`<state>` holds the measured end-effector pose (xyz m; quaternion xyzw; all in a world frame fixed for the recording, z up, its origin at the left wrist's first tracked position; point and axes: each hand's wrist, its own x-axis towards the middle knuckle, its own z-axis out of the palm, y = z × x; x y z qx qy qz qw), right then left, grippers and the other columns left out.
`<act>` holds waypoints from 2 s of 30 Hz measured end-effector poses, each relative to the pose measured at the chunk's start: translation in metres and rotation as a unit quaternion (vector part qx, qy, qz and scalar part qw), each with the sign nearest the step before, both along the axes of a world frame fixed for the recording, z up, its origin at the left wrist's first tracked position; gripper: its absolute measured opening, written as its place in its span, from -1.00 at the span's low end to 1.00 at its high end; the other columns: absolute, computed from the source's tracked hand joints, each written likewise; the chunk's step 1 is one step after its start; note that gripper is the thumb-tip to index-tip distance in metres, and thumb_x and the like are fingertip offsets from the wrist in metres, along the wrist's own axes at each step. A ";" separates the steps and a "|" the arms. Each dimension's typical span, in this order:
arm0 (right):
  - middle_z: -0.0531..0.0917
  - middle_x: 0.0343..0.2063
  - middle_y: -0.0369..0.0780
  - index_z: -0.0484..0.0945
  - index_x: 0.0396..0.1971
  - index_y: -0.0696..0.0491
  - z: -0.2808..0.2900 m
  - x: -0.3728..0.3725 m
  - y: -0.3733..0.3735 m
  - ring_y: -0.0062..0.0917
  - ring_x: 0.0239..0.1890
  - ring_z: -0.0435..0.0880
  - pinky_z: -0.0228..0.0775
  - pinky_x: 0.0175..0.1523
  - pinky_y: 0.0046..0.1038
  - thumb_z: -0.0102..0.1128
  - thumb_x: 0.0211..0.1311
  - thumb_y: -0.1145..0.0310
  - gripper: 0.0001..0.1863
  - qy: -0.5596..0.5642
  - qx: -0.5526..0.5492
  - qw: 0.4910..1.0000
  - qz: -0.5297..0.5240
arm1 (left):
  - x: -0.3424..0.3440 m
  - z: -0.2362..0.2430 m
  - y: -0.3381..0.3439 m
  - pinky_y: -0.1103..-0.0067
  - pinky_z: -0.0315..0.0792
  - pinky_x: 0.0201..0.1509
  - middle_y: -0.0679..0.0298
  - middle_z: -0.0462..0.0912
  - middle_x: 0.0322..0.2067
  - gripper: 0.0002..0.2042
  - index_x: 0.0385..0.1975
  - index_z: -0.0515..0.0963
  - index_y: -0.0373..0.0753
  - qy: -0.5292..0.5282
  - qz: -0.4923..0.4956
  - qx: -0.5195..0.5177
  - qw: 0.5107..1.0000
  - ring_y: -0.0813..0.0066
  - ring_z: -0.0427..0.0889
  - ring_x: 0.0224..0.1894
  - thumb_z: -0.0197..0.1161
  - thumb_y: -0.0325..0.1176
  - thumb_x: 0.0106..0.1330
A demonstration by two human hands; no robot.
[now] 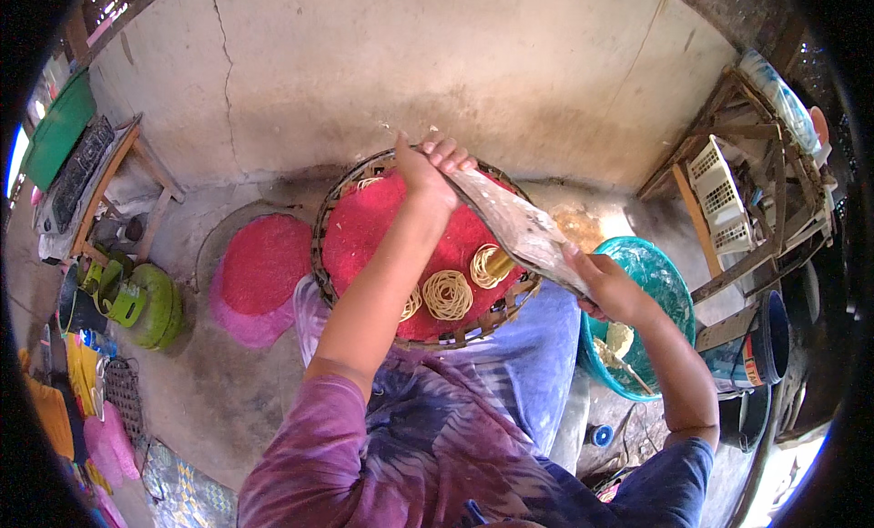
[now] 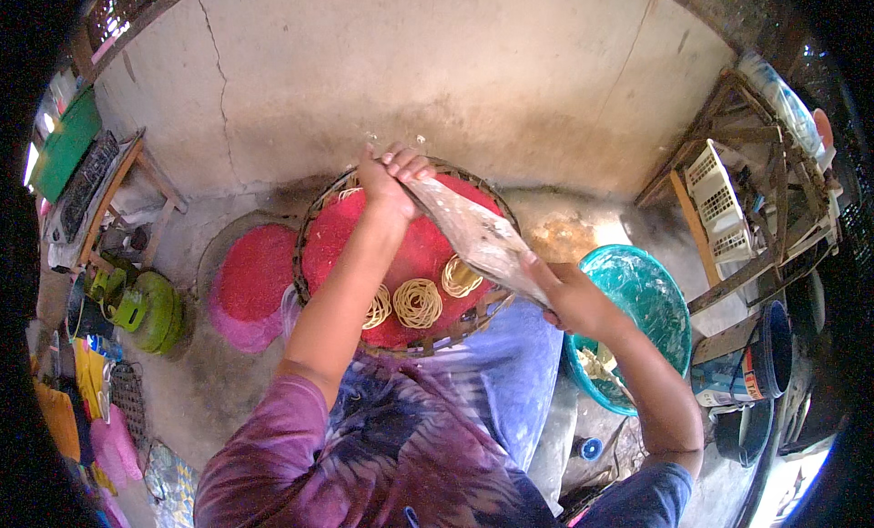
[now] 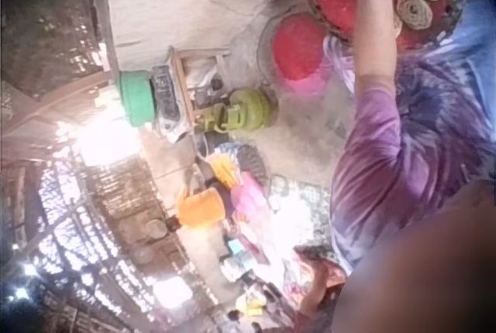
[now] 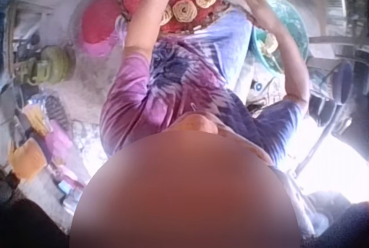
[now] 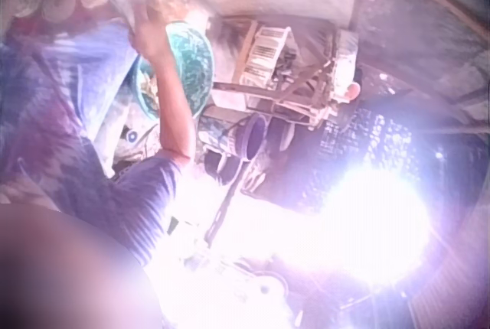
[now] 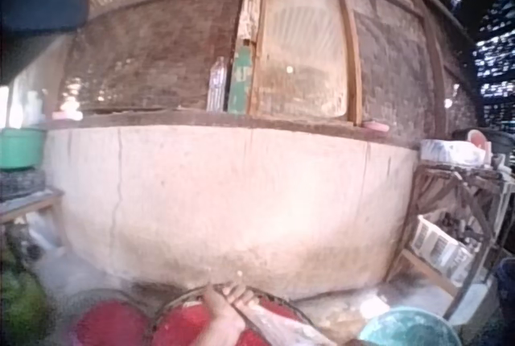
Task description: The person uses a manual noodle press to extrude dough into thin strands, forming them into small coils on a red mat placed on a woven tray. They repeatedly scoop dough from a green basin, load it into the press, and push the plunger to create uniform noodle nests.
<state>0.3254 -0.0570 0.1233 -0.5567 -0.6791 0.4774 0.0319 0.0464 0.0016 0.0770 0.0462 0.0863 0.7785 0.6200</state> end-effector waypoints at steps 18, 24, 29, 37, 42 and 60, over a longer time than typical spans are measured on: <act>0.36 -0.74 -0.35 0.55 -0.28 0.16 -0.029 0.035 0.008 -0.71 -0.73 0.31 0.10 -0.64 -0.59 -0.13 0.35 -0.20 -0.37 0.149 0.046 0.986 -0.054 | 0.046 -0.070 -0.010 0.24 -0.02 0.43 0.13 0.48 0.15 -0.33 0.34 0.16 -0.08 0.803 -0.221 0.003 0.553 0.15 0.26 0.33 -0.50 0.22 0.42; 0.36 -0.73 -0.35 0.53 -0.28 0.16 -0.041 0.033 0.013 -0.70 -0.72 0.31 0.12 -0.63 -0.59 -0.13 0.36 -0.19 -0.38 0.159 0.066 0.983 -0.064 | 0.046 -0.070 -0.008 0.35 -0.10 0.45 0.13 0.43 0.19 -0.25 0.23 0.34 -0.25 0.722 -0.293 -0.043 0.626 0.23 0.19 0.35 -0.42 0.29 0.39; 0.35 -0.75 -0.34 0.50 -0.26 0.16 -0.053 0.039 0.015 -0.69 -0.75 0.27 0.10 -0.66 -0.58 -0.17 0.38 -0.18 -0.39 0.206 0.074 0.973 -0.079 | 0.038 -0.073 -0.012 0.34 -0.02 0.41 0.09 0.43 0.19 -0.31 0.23 0.34 -0.25 0.797 -0.236 -0.032 0.555 0.15 0.22 0.33 -0.42 0.21 0.44; 0.35 -0.79 -0.32 0.39 -0.40 0.11 -0.092 0.067 0.000 -0.69 -0.81 0.26 0.03 -0.72 -0.60 -0.26 0.41 -0.17 -0.43 0.316 0.076 0.937 -0.132 | 0.029 -0.088 -0.052 0.15 0.06 0.31 0.32 0.29 0.31 -0.39 0.15 0.47 -0.11 0.937 0.005 0.049 0.345 0.11 0.14 0.31 -0.37 0.16 0.45; 0.36 -0.81 -0.32 0.38 -0.43 0.10 -0.145 0.089 -0.014 -0.65 -0.82 0.29 0.09 -0.70 -0.59 -0.28 0.37 -0.23 -0.38 0.359 0.116 0.911 -0.168 | 0.020 -0.052 -0.093 0.23 0.11 0.31 0.33 0.34 0.25 -0.68 -0.04 0.59 -0.08 0.970 0.161 0.057 0.174 0.06 0.23 0.24 0.14 -0.11 0.29; 0.29 -0.81 -0.33 0.37 -0.45 0.00 -0.223 0.042 -0.029 -0.57 -0.83 0.21 0.03 -0.72 -0.52 -0.39 0.24 -0.44 -0.28 0.625 0.043 0.704 -0.335 | 0.102 -0.170 -0.232 0.53 0.44 0.05 0.25 0.39 0.08 -0.46 0.24 0.15 -0.22 0.320 0.098 -0.188 0.923 0.52 0.48 -0.04 0.21 -0.48 0.30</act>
